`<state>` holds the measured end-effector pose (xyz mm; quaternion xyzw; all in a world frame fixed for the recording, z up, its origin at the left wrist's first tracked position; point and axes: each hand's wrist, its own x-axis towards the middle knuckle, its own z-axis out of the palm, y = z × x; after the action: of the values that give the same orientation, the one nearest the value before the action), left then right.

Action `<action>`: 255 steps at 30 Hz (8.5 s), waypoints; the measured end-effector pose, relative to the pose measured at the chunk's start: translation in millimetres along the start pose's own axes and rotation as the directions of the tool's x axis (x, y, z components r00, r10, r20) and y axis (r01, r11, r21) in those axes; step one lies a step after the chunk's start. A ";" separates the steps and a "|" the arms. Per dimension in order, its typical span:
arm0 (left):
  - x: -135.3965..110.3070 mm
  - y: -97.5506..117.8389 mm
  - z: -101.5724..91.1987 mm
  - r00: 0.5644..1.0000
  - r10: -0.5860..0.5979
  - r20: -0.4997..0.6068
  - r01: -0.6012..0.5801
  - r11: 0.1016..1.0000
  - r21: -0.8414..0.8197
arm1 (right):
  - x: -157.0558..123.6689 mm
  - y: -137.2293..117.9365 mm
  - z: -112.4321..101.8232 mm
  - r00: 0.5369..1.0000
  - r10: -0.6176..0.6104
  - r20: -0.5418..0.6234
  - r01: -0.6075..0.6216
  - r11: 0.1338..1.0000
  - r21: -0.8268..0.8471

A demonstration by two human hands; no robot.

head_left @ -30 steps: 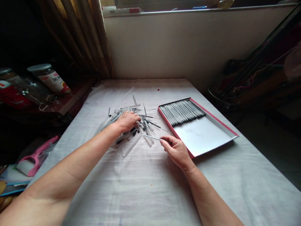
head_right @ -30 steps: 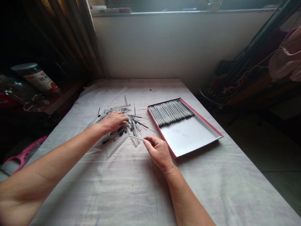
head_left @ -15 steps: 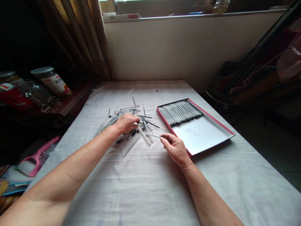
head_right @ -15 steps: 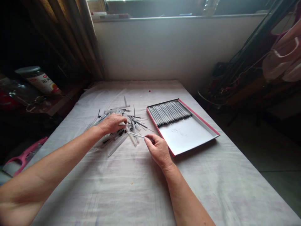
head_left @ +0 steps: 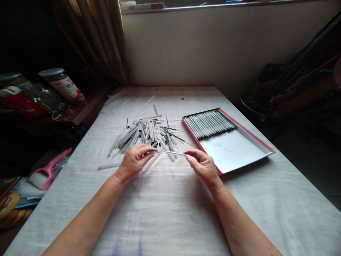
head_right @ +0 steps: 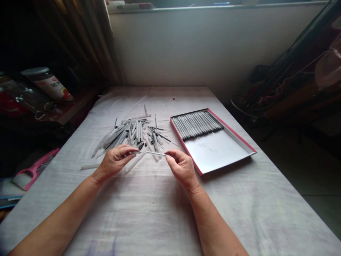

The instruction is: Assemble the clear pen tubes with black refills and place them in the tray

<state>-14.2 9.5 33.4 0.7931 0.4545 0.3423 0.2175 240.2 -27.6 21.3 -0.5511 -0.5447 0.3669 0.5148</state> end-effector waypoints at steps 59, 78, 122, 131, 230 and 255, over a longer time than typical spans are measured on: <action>-28.0 6.6 19.0 0.782 -0.606 0.145 0.520 0.506 -0.689 | 2.1 -12.3 4.5 0.940 -0.164 0.298 0.248 0.930 -0.271; -24.3 2.0 15.8 0.783 -0.613 0.101 0.477 0.489 -0.731 | 182.0 59.7 -140.2 0.851 0.054 -0.523 -0.485 0.463 -0.742; -26.2 -0.4 16.8 0.833 -0.536 0.140 0.442 0.491 -0.751 | 29.6 -23.1 32.7 0.967 0.125 0.223 0.160 0.386 -0.909; -31.7 -7.8 24.1 0.882 -0.462 0.089 0.394 0.622 -0.677 | 12.8 -6.3 37.4 0.994 0.097 0.041 -0.003 0.418 -0.908; -54.1 -22.9 -5.9 0.974 -0.200 -0.109 0.200 0.980 -0.013 | 55.7 16.5 50.3 0.966 -0.178 0.186 0.256 0.577 -0.776; -55.2 -25.6 -5.0 0.983 -0.150 -0.107 0.152 0.988 0.008 | 123.5 2.3 61.0 0.954 0.046 0.297 0.261 0.363 -0.894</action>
<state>-52.1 -25.6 0.9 0.7388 0.5269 0.3629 0.2118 198.8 103.7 26.1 -0.6510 -0.7559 0.0349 0.0600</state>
